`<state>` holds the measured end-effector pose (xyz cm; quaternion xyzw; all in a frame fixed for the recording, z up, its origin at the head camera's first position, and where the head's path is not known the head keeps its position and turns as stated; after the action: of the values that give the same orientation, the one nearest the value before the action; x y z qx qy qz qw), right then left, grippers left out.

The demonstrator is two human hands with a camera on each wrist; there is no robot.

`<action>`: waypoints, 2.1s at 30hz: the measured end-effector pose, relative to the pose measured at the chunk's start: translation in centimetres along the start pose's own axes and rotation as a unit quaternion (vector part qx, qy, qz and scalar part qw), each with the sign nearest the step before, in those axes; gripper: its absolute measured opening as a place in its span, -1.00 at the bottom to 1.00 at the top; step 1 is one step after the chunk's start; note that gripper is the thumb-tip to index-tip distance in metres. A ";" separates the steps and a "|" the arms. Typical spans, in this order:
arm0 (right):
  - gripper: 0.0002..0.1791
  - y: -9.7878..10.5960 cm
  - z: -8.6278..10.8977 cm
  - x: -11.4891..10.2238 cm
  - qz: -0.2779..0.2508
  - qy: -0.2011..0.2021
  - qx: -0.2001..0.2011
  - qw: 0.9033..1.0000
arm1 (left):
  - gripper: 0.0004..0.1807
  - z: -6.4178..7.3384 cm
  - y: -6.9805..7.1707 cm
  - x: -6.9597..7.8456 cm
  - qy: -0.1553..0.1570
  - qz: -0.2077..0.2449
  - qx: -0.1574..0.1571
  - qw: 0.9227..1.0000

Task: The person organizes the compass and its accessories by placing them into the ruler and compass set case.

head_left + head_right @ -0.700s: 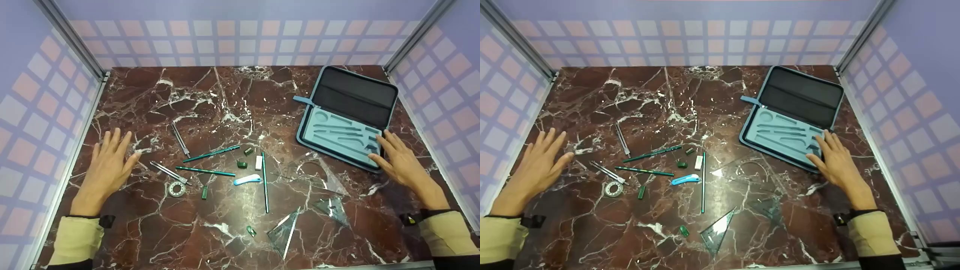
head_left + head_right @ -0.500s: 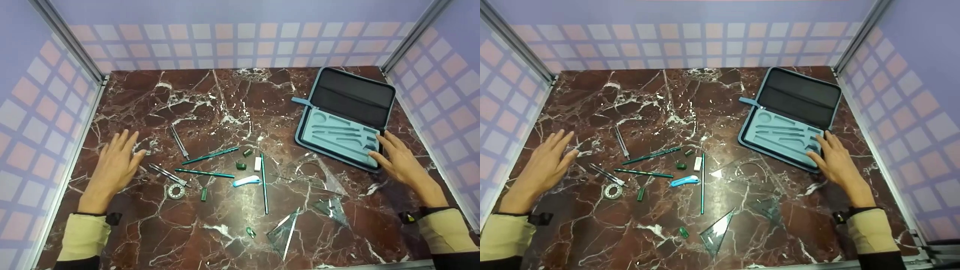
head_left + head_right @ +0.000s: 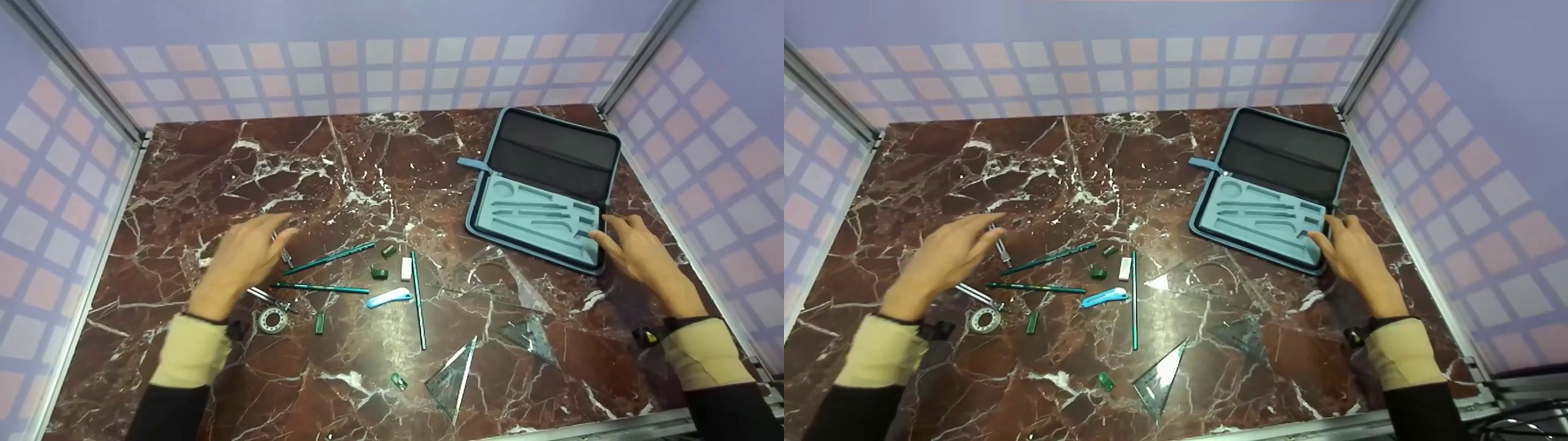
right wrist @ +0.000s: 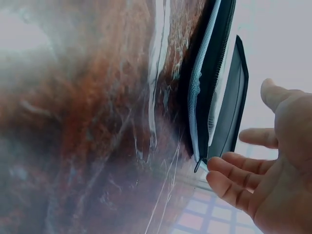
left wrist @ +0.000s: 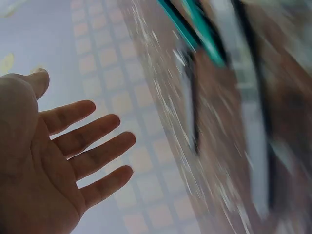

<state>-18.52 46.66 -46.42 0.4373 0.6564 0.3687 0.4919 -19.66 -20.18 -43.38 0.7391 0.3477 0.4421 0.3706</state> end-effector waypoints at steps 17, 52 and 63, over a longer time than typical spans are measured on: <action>-0.41 -0.3 -2.1 1.8 -0.021 -0.107 0.040 0.993 | -0.67 -10.1 -9.1 9.8 0.083 0.087 -0.031 0.992; -0.37 -0.8 -2.5 1.4 -0.158 -0.261 -0.049 0.951 | -0.67 -14.3 -21.6 22.1 0.147 0.034 -0.078 0.985; -0.43 -1.4 -3.0 0.9 -0.126 -0.237 -0.053 0.962 | -0.72 -14.9 -21.6 22.2 0.161 0.011 -0.081 0.983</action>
<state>-21.84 46.82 -47.24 0.3990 0.5506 0.2233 0.6984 -29.14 12.50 -48.05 0.6291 0.3580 0.5863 0.3639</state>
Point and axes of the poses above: each hand's wrist, its own z-axis away from the middle knuckle, its own y-axis out of the back of the hand, x = y × z, the point moved 2 cm from there along -z, towards the middle knuckle, and after that the axes turned 12 degrees about x, right-handed, at the moved point
